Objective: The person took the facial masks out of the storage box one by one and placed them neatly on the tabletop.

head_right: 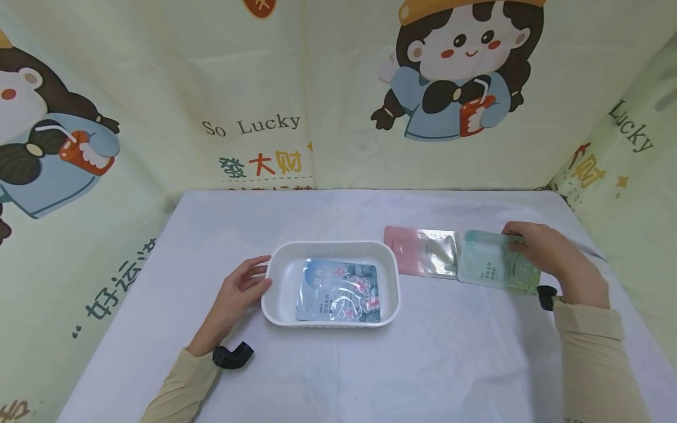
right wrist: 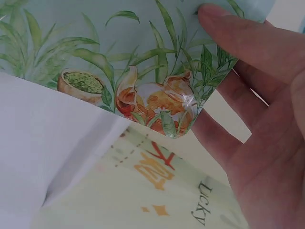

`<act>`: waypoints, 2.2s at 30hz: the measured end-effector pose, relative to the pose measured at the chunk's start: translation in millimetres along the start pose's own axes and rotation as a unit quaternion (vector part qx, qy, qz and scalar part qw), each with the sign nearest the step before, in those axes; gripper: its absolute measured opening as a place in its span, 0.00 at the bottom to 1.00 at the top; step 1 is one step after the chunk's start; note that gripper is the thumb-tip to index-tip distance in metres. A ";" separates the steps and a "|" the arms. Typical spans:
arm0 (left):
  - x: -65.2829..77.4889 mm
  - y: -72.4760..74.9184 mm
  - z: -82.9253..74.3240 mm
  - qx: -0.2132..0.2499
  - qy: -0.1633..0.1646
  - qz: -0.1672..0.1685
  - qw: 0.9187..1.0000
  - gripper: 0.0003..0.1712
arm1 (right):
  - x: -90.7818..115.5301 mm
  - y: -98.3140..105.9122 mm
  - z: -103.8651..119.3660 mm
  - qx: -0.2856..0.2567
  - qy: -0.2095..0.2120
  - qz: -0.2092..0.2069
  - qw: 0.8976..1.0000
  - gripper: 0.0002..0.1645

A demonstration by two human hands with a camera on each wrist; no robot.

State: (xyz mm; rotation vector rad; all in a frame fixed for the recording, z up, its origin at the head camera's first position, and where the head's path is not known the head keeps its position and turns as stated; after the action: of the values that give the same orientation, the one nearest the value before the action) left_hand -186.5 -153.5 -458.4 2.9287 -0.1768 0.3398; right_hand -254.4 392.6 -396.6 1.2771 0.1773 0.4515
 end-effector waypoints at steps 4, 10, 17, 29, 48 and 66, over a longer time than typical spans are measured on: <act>-0.2 -0.2 -0.6 0.000 0.001 -0.002 1.000 0.29 | -2.9 -2.2 -4.2 0.009 0.015 -0.009 1.000 0.11; -1.0 0.2 1.0 -0.002 0.006 -0.005 1.000 0.29 | -7.6 -12.2 -16.6 0.004 0.001 -0.011 1.000 0.15; -1.0 0.8 2.4 -0.005 0.013 -0.007 1.000 0.29 | -12.1 -21.5 -24.1 0.013 0.004 -0.025 1.000 0.16; -1.0 1.1 1.1 -0.009 0.004 -0.006 1.000 0.29 | -18.6 -31.4 -25.8 0.002 0.008 -0.020 1.000 0.18; -2.1 2.0 0.2 -0.011 0.006 0.000 1.000 0.28 | -12.1 -25.0 -21.1 0.029 0.013 -0.055 0.998 0.19; -2.1 1.5 0.1 -0.008 0.001 -0.002 1.000 0.29 | -9.1 4.0 27.4 0.050 0.091 -0.147 0.984 0.21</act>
State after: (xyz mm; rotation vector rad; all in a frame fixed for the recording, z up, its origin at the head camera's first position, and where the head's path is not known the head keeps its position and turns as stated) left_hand -188.7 -154.8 -458.7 2.9126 -0.1712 0.3389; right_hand -253.3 365.5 -385.9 1.2826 0.5408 0.3066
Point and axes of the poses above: each hand's wrist, its own x-axis away from the middle knuckle, its own y-axis out of the back of the hand, z = x × y, the point moved 9 cm from there along -x, towards the middle knuckle, and after that the axes turned 11 degrees about y, right-handed, at the moved point
